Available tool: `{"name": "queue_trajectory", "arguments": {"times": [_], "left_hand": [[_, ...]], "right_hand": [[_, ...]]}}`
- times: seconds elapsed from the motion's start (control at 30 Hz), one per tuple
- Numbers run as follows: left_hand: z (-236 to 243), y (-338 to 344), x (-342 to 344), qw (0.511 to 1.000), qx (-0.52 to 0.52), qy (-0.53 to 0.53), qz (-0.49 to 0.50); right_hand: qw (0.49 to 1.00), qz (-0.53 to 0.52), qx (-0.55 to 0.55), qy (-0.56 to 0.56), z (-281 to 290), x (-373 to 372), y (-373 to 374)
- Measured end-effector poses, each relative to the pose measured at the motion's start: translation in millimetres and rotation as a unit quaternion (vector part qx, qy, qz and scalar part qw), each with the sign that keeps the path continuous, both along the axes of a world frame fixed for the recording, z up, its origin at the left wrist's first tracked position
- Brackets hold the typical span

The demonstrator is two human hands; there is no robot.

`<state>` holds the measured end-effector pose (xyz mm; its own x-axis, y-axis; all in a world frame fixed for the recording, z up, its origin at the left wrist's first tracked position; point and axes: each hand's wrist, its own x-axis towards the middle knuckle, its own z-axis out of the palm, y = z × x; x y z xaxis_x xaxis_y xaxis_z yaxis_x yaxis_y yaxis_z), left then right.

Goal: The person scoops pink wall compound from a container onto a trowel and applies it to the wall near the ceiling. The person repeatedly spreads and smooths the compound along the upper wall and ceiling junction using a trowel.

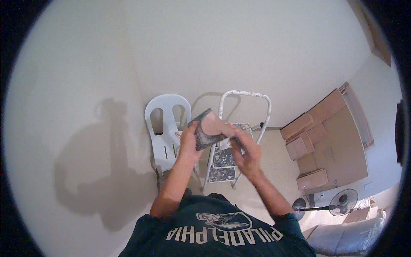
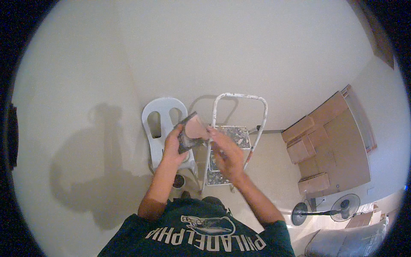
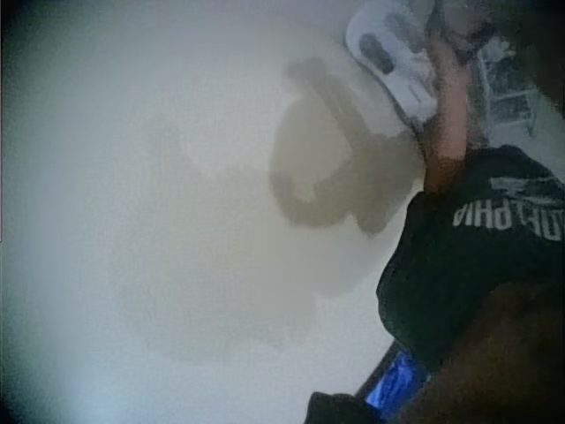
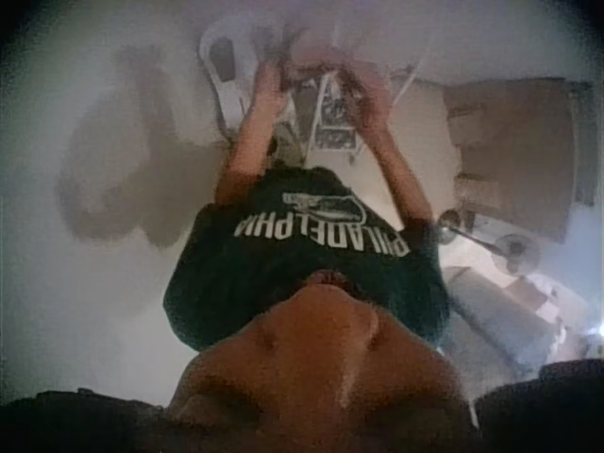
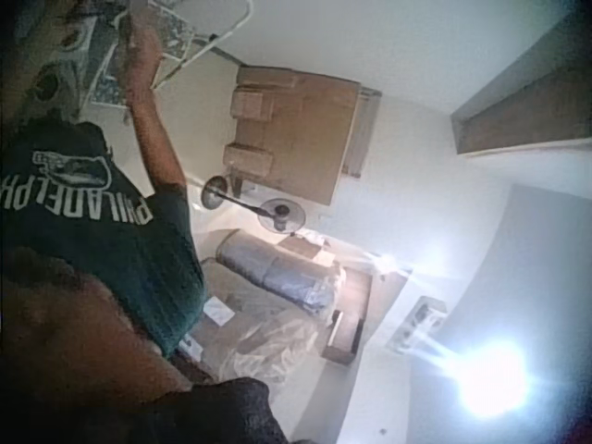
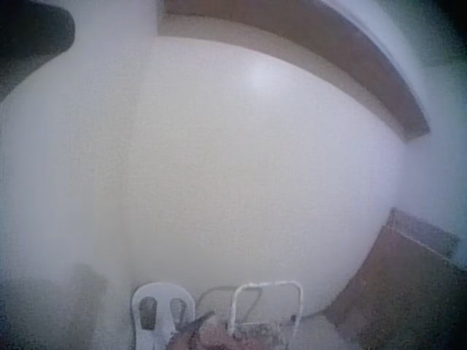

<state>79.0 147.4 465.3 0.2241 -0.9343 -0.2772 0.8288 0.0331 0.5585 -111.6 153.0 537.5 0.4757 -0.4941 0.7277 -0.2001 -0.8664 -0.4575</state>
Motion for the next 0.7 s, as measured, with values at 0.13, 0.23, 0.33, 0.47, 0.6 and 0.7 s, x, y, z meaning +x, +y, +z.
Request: {"name": "queue_trajectory", "arguments": {"times": [0.13,0.23,0.33,0.47,0.6,0.7], "left_hand": [[22.1,11.9,-25.6,0.998,-0.039,-0.049,-0.018],[42.4,15.6,-31.6,0.993,-0.031,-0.115,0.004],[47.2,13.2,-27.8,0.986,-0.037,-0.164,0.02],[29.2,6.6,-36.2,0.995,0.039,-0.08,-0.054],[6.1,25.5,-63.7,0.994,0.042,-0.003,-0.099],[-53.6,24.5,-103.8,0.985,0.076,0.053,-0.147]], "right_hand": [[0.99,-0.097,0.065,0.075,-27.0,-12.2,-8.5],[0.951,-0.118,0.102,0.267,-51.1,-42.3,-41.2],[0.882,-0.168,0.236,0.371,-110.5,-75.1,-58.0],[0.885,-0.127,0.436,-0.103,-181.9,-163.4,-101.4],[0.741,-0.004,0.577,-0.343,-192.4,-206.3,-146.1],[0.652,0.042,0.648,-0.39,-212.0,-249.2,-175.4]]}}
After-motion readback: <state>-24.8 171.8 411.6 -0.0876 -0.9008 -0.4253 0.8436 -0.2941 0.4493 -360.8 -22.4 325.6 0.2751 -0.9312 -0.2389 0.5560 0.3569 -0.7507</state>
